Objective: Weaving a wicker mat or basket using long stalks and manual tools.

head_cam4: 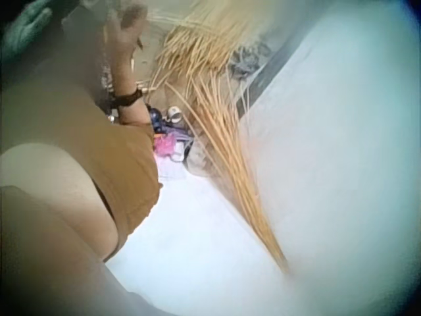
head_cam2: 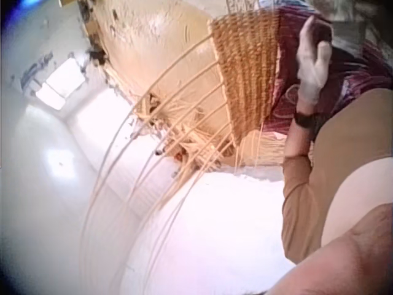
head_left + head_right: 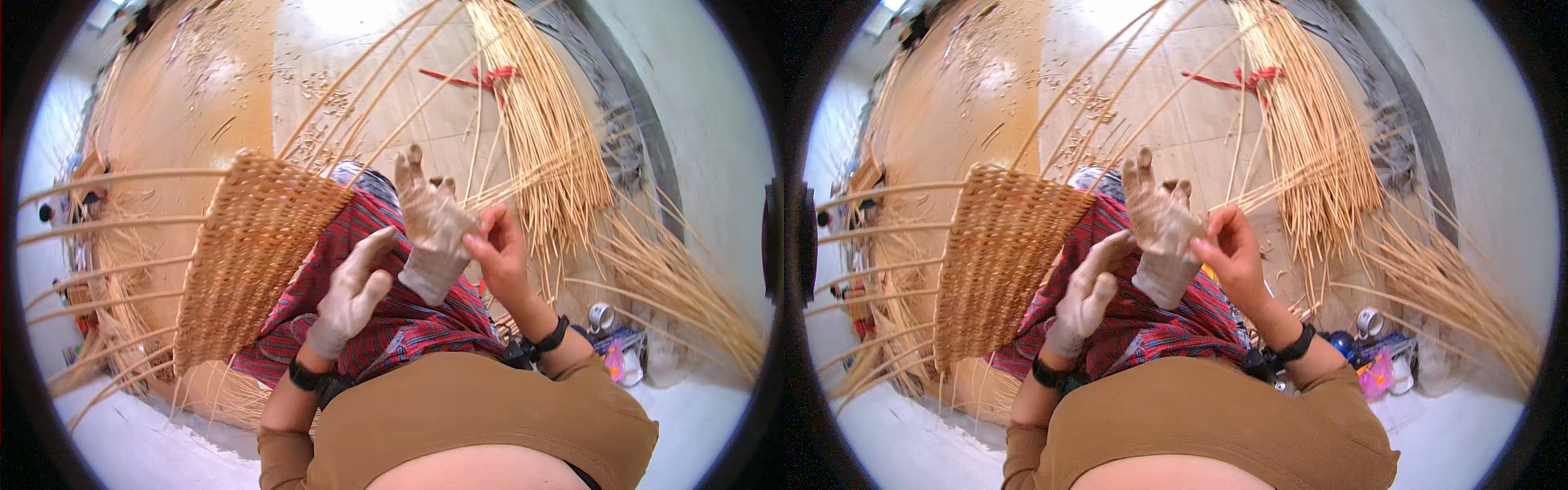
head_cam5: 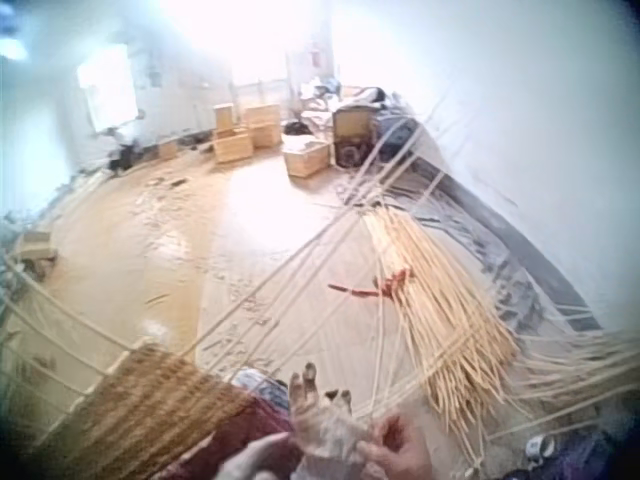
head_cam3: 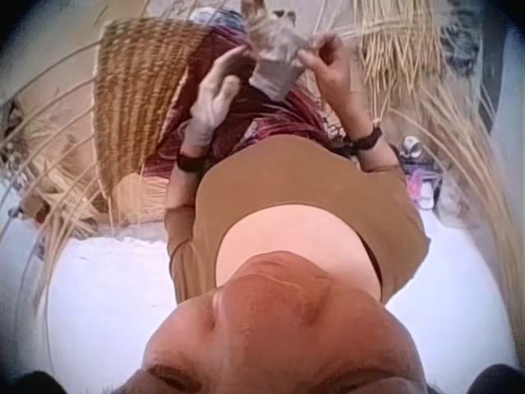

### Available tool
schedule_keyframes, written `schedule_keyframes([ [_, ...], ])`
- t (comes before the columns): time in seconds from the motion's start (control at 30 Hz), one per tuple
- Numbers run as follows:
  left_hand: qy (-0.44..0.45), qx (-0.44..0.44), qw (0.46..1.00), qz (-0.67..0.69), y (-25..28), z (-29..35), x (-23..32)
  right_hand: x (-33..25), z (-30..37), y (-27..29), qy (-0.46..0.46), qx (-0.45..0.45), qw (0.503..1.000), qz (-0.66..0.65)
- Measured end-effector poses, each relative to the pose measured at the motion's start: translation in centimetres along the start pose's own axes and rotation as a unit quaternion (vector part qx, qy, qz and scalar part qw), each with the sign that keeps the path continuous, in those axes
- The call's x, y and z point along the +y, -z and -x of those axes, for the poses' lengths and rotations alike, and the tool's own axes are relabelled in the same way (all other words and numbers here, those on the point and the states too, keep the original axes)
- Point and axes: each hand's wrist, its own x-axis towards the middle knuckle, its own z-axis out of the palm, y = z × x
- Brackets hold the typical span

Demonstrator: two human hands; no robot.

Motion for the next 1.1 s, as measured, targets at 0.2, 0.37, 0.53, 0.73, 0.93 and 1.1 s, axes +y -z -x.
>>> schedule_keyframes([
  [0.2,0.117,0.063,0.97,0.203,-2.0,-2.1,-2.4,-1.7,1.7,-0.3,-0.035,-0.122,0.977,0.173],
  [0.37,0.159,0.055,0.956,0.242,-2.0,-1.7,-3.3,-3.7,-0.7,-0.6,0.085,-0.05,0.916,0.389],
  [0.53,0.191,0.026,0.95,0.247,-2.0,-1.6,-3.0,-2.9,-3.1,-2.7,0.228,-0.205,0.853,0.422],
  [0.73,0.165,0.014,0.958,0.234,-1.6,-1.3,-3.2,-1.1,-3.6,-3.4,0.14,-0.202,0.873,0.421],
  [0.93,0.152,-0.025,0.967,0.202,-1.6,-1.2,-4.3,-0.5,-3.1,-2.8,0.024,-0.212,0.914,0.346],
  [1.1,0.13,-0.025,0.984,0.122,-2.2,-1.2,-4.5,-0.4,-2.8,-2.8,0.129,-0.191,0.867,0.442],
])
